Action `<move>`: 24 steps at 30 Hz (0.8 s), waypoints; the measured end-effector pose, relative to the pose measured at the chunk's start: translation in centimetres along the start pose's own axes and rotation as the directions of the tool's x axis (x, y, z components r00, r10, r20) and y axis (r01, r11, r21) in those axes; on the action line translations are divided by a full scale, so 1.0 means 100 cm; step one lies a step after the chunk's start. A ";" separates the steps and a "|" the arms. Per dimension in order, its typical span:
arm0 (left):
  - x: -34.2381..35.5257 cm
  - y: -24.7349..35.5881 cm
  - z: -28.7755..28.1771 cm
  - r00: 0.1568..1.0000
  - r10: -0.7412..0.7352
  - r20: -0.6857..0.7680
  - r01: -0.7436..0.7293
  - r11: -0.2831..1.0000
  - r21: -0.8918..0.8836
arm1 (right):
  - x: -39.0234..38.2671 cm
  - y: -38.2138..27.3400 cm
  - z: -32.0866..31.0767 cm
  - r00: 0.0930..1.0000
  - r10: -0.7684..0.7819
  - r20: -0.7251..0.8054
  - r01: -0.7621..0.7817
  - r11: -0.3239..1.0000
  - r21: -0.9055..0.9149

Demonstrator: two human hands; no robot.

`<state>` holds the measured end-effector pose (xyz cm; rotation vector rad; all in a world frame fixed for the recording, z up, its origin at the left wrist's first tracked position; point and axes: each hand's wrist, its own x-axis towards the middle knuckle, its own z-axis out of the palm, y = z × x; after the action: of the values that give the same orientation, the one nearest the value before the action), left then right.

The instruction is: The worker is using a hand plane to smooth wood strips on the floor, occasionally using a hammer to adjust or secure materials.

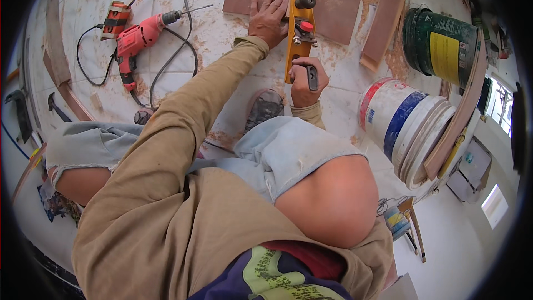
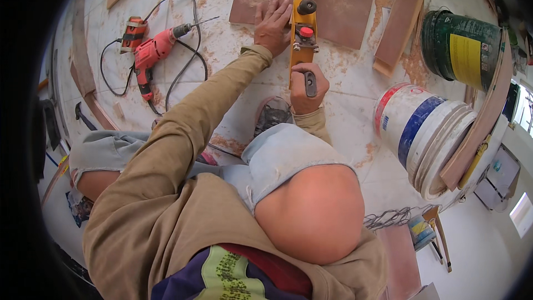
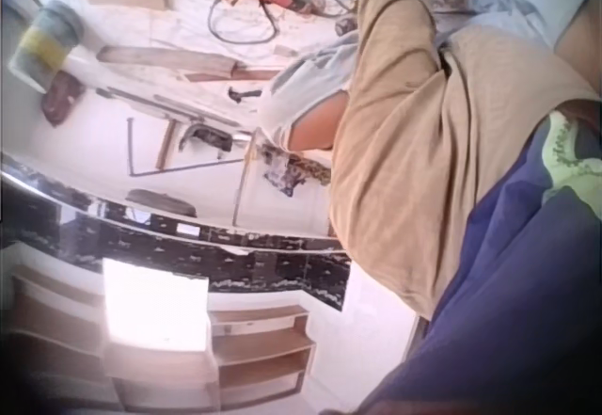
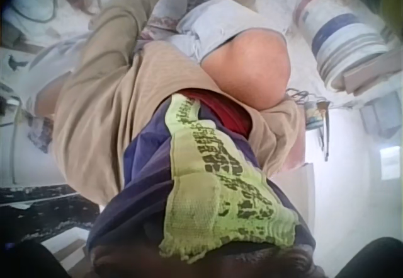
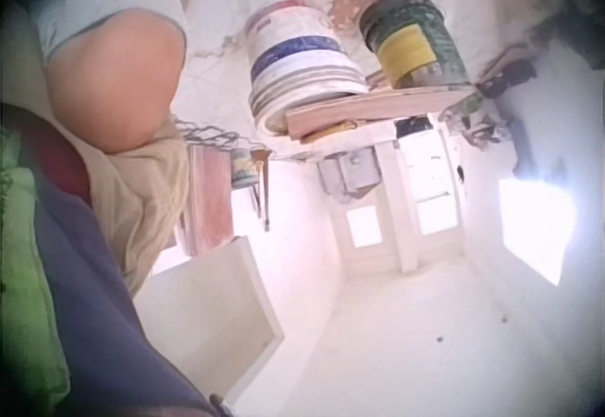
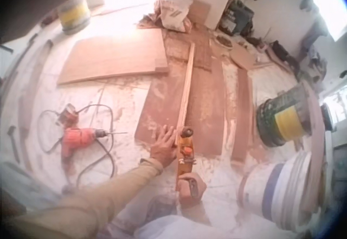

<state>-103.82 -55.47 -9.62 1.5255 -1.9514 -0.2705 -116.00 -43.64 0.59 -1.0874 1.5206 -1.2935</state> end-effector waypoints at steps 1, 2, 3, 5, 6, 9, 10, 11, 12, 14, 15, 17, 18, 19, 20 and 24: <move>-0.005 -0.006 -0.003 0.999 0.018 0.049 -0.017 1.000 -0.021 | -0.013 -0.001 0.002 0.999 -0.049 0.006 0.050 0.995 -0.090; -0.004 -0.012 -0.004 0.995 0.039 0.087 -0.036 0.999 -0.040 | -0.024 0.003 0.002 0.999 -0.054 0.008 0.054 0.995 -0.088; -0.006 -0.016 -0.005 0.996 0.040 0.083 -0.037 0.999 -0.036 | -0.035 0.008 0.002 0.998 -0.063 -0.004 0.062 0.994 -0.093; -0.015 -0.023 -0.006 0.992 0.047 0.118 -0.046 0.999 -0.008 | -0.031 0.009 0.003 0.998 -0.053 0.016 0.054 0.991 -0.123; -0.011 -0.022 -0.006 0.992 0.043 0.119 -0.042 0.999 -0.006 | -0.011 0.009 0.008 0.998 -0.056 -0.002 0.056 0.995 -0.078; -0.006 -0.009 -0.006 0.994 0.028 0.108 -0.021 0.998 -0.063 | 0.097 0.005 0.033 0.986 -0.158 -0.054 0.157 0.987 -0.025; 0.001 -0.006 -0.001 0.996 0.032 0.079 -0.024 0.994 -0.103 | 0.140 0.004 0.038 0.934 -0.355 -0.040 0.348 0.930 -0.116; 0.001 -0.005 0.002 0.998 0.028 0.054 -0.020 0.990 -0.137 | 0.165 0.002 0.042 0.935 -0.353 -0.039 0.349 0.933 -0.085; 0.001 0.000 0.004 0.998 0.029 0.053 -0.021 0.989 -0.145 | 0.179 0.001 0.043 0.934 -0.356 -0.037 0.354 0.934 -0.053; -0.007 -0.010 0.002 0.999 0.001 0.039 0.005 0.988 -0.153 | 0.152 0.006 0.046 0.956 -0.292 -0.004 0.292 0.956 -0.035; -0.011 -0.015 -0.001 0.999 -0.011 0.041 0.017 0.989 -0.146 | 0.129 0.008 0.041 0.973 -0.231 0.027 0.232 0.972 -0.029; -0.015 -0.024 -0.005 0.989 0.030 0.148 -0.027 0.999 -0.018 | 0.042 0.009 0.031 0.998 -0.068 0.009 0.067 0.997 0.033; -0.012 -0.025 -0.003 0.990 0.024 0.142 -0.022 1.000 -0.017 | 0.001 0.016 0.019 0.995 -0.099 0.023 0.100 0.994 -0.042; -0.007 -0.024 0.001 0.990 0.080 0.114 -0.090 0.993 0.082 | -0.034 0.024 0.009 0.999 0.020 -0.048 -0.029 0.984 -0.178; -0.011 -0.023 0.002 0.984 0.137 0.111 -0.155 0.972 0.178 | -0.055 0.015 0.012 0.979 0.144 -0.144 -0.182 0.937 -0.299; -0.002 -0.018 0.001 0.992 0.082 0.097 -0.077 0.996 -0.054 | 0.043 0.002 0.034 0.986 -0.163 -0.031 0.159 0.983 -0.096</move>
<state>-102.39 -55.86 -10.72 1.4228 -2.0616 -0.3646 -113.89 -48.66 -0.28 -1.2736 1.5614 -1.3710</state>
